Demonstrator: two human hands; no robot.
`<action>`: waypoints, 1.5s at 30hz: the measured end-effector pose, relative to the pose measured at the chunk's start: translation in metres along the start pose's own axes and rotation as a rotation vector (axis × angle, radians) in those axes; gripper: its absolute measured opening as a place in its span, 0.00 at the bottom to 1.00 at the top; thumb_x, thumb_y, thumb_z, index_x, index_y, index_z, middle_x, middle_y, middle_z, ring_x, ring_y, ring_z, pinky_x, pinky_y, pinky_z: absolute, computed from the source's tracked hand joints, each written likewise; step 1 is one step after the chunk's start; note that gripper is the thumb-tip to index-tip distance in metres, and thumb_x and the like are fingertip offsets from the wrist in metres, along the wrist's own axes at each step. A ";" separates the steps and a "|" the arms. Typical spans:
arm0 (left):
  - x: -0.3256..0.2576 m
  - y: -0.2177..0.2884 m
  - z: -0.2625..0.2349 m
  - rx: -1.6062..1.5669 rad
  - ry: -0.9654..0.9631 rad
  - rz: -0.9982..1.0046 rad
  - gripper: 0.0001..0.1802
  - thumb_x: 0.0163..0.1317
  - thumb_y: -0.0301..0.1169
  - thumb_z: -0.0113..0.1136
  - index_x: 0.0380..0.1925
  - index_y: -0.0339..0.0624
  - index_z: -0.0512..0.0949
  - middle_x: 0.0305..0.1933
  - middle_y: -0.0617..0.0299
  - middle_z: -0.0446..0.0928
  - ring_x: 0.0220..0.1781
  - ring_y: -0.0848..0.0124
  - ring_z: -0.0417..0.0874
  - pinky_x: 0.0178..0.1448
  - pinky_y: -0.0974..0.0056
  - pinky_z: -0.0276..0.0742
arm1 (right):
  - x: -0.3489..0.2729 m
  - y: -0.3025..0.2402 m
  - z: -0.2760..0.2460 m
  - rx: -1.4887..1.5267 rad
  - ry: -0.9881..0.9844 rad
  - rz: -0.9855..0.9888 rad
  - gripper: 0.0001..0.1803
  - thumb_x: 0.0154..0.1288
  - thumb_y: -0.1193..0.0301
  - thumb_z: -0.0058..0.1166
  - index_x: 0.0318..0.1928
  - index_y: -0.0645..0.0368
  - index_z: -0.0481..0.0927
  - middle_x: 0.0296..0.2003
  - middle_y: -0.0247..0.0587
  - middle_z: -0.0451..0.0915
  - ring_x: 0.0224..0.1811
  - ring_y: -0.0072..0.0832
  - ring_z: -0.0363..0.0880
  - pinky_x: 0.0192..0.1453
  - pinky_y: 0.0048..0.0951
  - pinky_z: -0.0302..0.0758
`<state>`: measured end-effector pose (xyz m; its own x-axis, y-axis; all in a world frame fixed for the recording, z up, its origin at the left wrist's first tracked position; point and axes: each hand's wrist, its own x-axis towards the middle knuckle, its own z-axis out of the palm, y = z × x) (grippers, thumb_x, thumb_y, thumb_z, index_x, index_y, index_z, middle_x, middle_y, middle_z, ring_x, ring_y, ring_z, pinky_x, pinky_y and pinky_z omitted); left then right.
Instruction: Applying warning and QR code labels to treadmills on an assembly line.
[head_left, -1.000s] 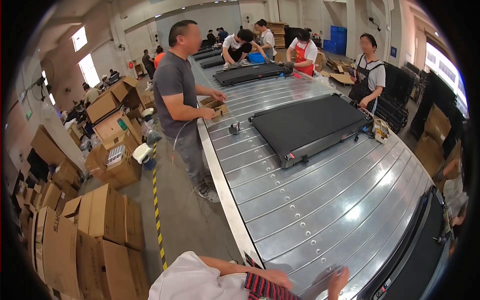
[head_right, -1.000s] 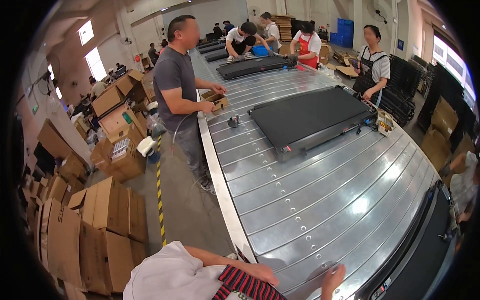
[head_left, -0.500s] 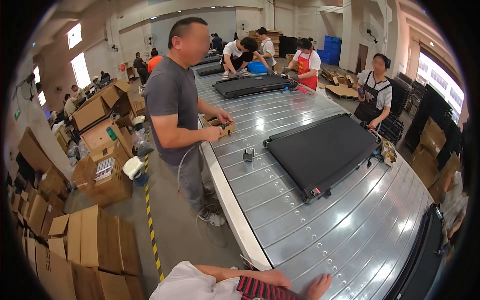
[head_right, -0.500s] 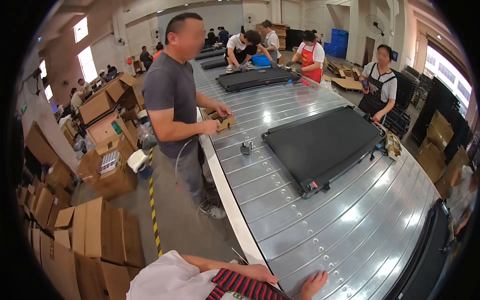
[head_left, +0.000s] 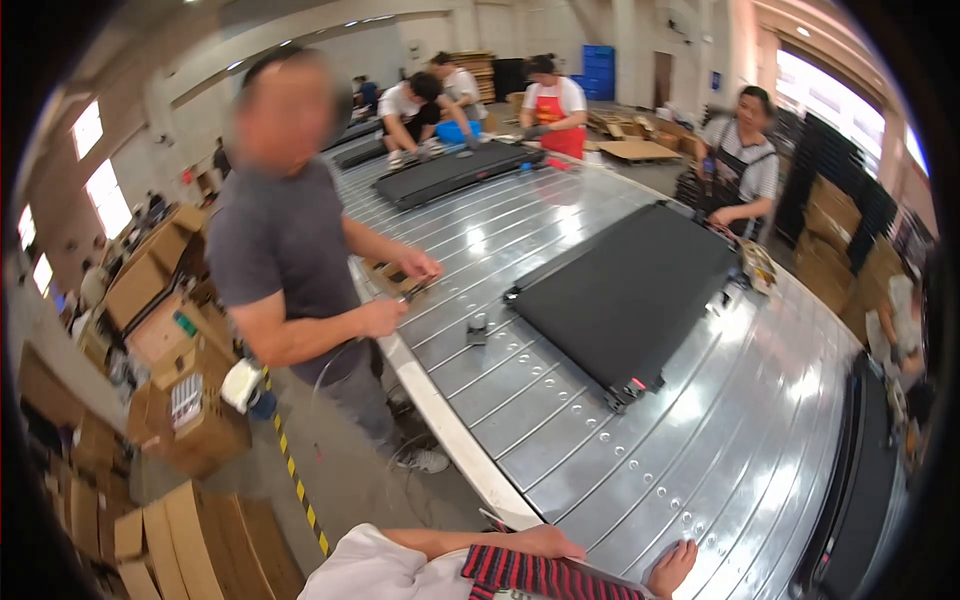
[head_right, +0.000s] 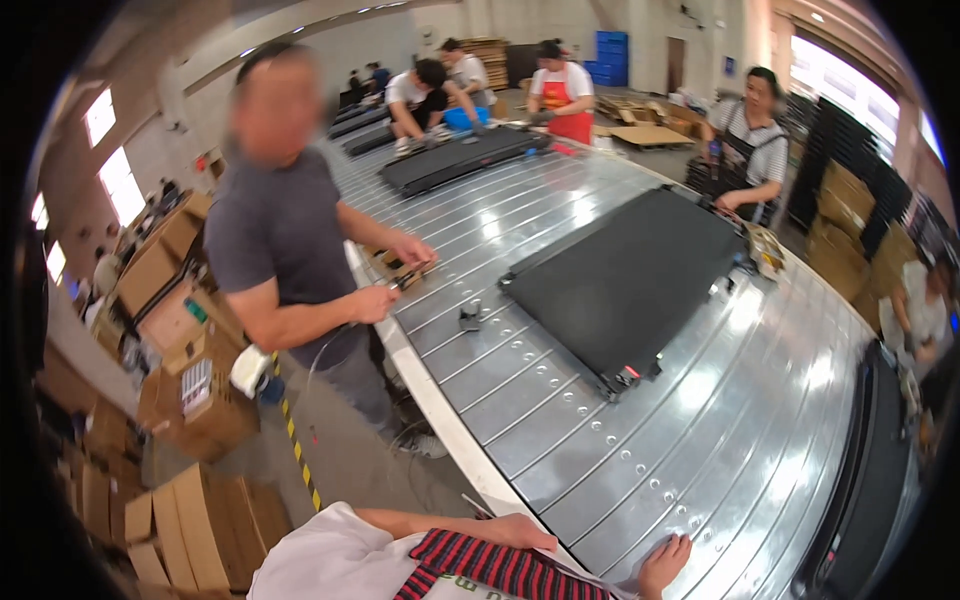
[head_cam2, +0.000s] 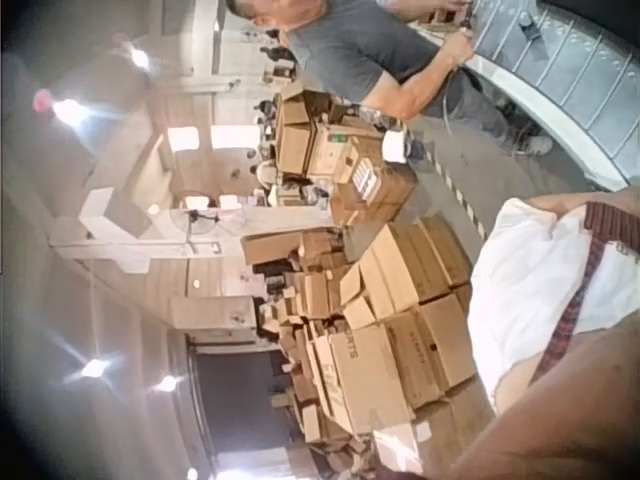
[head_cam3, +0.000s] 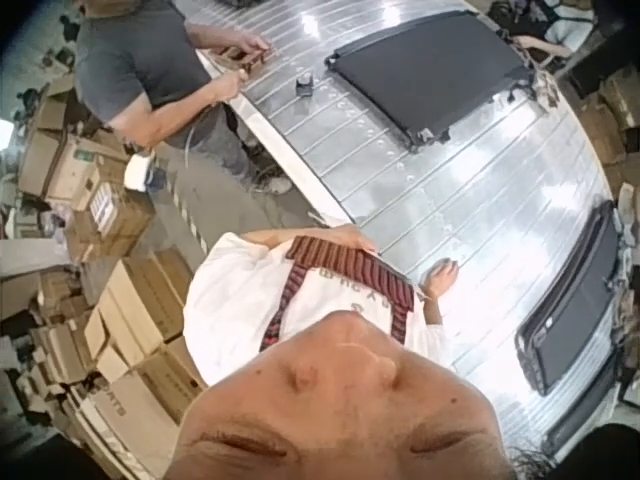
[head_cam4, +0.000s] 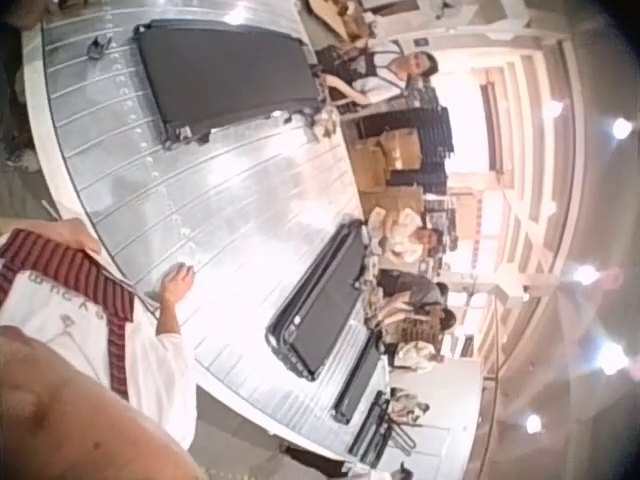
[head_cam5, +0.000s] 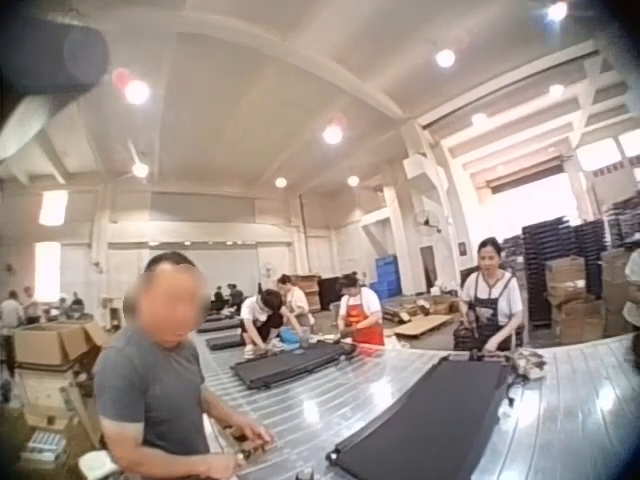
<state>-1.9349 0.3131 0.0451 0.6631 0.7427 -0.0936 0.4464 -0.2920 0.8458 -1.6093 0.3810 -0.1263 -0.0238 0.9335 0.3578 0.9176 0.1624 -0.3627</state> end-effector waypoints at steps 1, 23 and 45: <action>-0.002 0.004 -0.002 -0.033 0.036 -0.044 0.11 0.49 0.35 0.46 0.35 0.53 0.69 0.25 0.49 0.71 0.28 0.48 0.71 0.29 0.56 0.65 | -0.005 0.015 0.014 -0.006 0.006 0.027 0.19 0.53 0.74 0.43 0.47 0.65 0.65 0.53 0.55 0.61 0.58 0.50 0.54 0.61 0.44 0.52; 0.074 -0.047 -0.052 -0.333 0.811 -0.473 0.18 0.50 0.36 0.55 0.32 0.28 0.74 0.28 0.49 0.76 0.30 0.68 0.77 0.37 0.62 0.71 | 0.079 0.059 -0.021 0.801 -0.117 0.576 0.22 0.59 0.62 0.45 0.50 0.63 0.68 0.41 0.43 0.75 0.43 0.28 0.72 0.46 0.25 0.68; 0.028 -0.238 -0.109 0.392 1.096 -0.745 0.32 0.45 0.37 0.61 0.48 0.29 0.65 0.51 0.39 0.65 0.56 0.54 0.65 0.59 0.60 0.59 | 0.036 -0.010 0.028 0.853 -0.152 0.719 0.22 0.62 0.60 0.42 0.49 0.64 0.68 0.38 0.36 0.74 0.38 0.21 0.70 0.40 0.20 0.66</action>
<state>-2.0884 0.4690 -0.1016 -0.5293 0.8338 0.1571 0.7429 0.3659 0.5606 -1.6303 0.4218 -0.1345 0.3004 0.9180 -0.2591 0.1676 -0.3182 -0.9331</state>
